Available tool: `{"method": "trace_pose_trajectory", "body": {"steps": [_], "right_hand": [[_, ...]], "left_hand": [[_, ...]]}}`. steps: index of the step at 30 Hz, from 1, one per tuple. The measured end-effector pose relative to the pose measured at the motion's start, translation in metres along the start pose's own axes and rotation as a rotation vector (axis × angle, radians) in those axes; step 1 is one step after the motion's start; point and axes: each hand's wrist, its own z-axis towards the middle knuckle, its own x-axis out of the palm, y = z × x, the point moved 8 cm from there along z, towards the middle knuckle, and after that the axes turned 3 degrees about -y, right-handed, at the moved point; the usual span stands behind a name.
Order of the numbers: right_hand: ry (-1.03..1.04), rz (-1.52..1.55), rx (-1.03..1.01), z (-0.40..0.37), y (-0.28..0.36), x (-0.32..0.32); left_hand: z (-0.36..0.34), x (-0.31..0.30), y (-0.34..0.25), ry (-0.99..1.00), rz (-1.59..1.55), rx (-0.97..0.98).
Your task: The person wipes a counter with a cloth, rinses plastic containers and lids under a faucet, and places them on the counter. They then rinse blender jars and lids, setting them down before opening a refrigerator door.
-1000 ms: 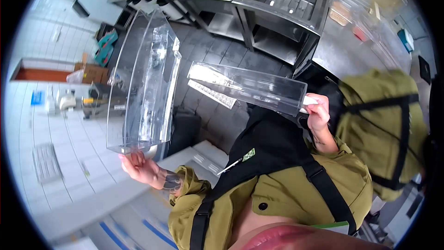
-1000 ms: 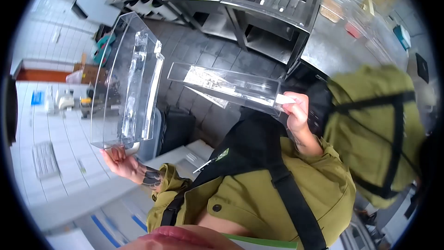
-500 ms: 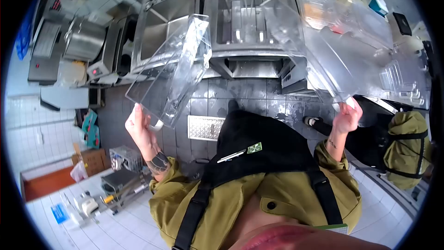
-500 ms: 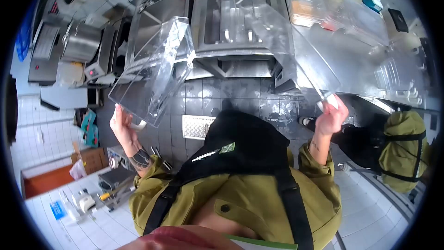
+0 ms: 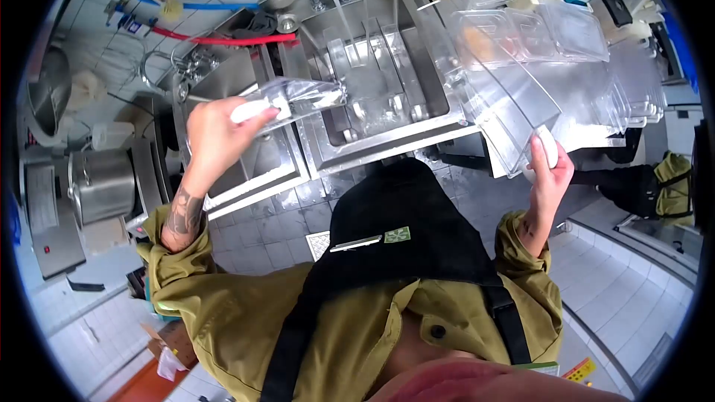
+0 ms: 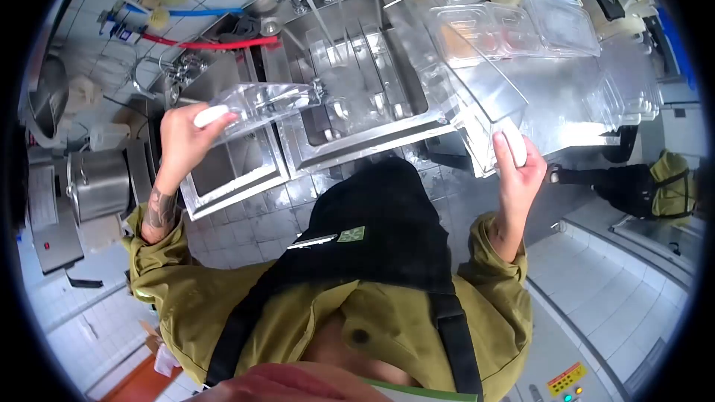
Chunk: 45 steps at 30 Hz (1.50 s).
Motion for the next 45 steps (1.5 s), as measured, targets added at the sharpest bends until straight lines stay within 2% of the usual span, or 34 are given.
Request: {"method": "trace_pose_trajectory", "body": {"steps": [2, 4, 5, 6, 8, 10, 14, 15, 18, 19, 21, 22, 24, 25, 26, 27, 28, 29, 30, 32, 35, 38, 42, 45], "right_hand": [[0.036, -0.048, -0.027, 0.012, 0.011, 0.023], [0.143, -0.125, -0.056, 0.022, 0.019, 0.044], [0.209, -0.175, -0.188, 0.024, 0.035, 0.061], [0.248, -0.282, -0.405, 0.022, 0.061, 0.081], [0.327, -0.512, -0.830, 0.010, 0.103, 0.117], [0.556, -0.758, -1.020, -0.007, 0.106, 0.150], [0.933, -1.010, -1.407, -0.042, 0.074, 0.183], [0.965, -1.014, -1.479, -0.046, 0.068, 0.186], [1.065, -0.959, -1.490, -0.042, 0.052, 0.197], [1.108, -0.958, -1.421, -0.036, 0.049, 0.202], [0.989, -0.804, -1.223, -0.020, 0.063, 0.212], [0.931, -0.726, -1.122, -0.012, 0.069, 0.216], [0.638, -0.734, -0.777, 0.021, 0.072, 0.217], [0.546, -0.716, -0.595, 0.038, 0.065, 0.213], [0.455, -0.694, -0.413, 0.053, 0.052, 0.208], [0.408, -0.611, -0.249, 0.067, 0.026, 0.204], [0.354, -0.366, -0.103, 0.075, -0.016, 0.201], [0.325, -0.199, 0.112, 0.072, -0.054, 0.205], [0.287, -0.030, 0.328, 0.066, -0.083, 0.209], [0.242, 0.135, 0.577, 0.046, -0.107, 0.228], [0.276, 0.276, 0.563, 0.053, -0.116, 0.248], [0.285, 0.130, 0.446, 0.056, -0.118, 0.270], [0.355, 0.221, 0.558, 0.056, -0.144, 0.289], [0.240, -0.081, 0.397, 0.051, -0.213, 0.306]], "left_hand": [[0.020, 0.011, -0.026, 0.068, 0.000, 0.363], [0.027, 0.030, -0.030, 0.193, 0.154, 0.612], [0.031, 0.036, -0.034, 0.229, 0.195, 0.698], [0.032, 0.040, -0.036, 0.266, 0.238, 0.787], [0.040, 0.047, -0.030, 0.289, 0.304, 0.846], [0.048, 0.043, -0.030, 0.282, 0.316, 0.877], [0.054, 0.017, -0.028, 0.243, 0.384, 0.875], [0.054, 0.015, -0.026, 0.248, 0.399, 0.865], [0.055, 0.013, -0.019, 0.204, 0.400, 0.831], [0.057, 0.012, -0.016, 0.174, 0.389, 0.790], [0.067, 0.002, -0.011, 0.101, 0.281, 0.661], [0.078, -0.008, 0.003, 0.008, 0.195, 0.476], [0.094, -0.019, 0.040, -0.174, 0.021, 0.106], [0.098, -0.019, 0.062, -0.203, -0.227, -0.091], [0.102, 0.000, 0.085, -0.052, -0.583, -0.206], [0.099, 0.023, 0.101, 0.017, -0.827, -0.358], [0.094, 0.050, 0.111, 0.090, -1.068, -0.507], [0.090, 0.080, 0.107, 0.125, -1.451, -0.642], [0.085, 0.111, 0.097, 0.218, -1.660, -0.750], [0.089, 0.160, 0.086, 0.177, -1.782, -0.758], [0.100, 0.205, 0.053, 0.126, -1.803, -0.732], [0.113, 0.214, 0.026, 0.082, -1.869, -0.709], [0.133, 0.218, 0.014, 0.068, -1.840, -0.683], [0.137, 0.252, 0.020, -0.040, -1.792, -0.713]]}}
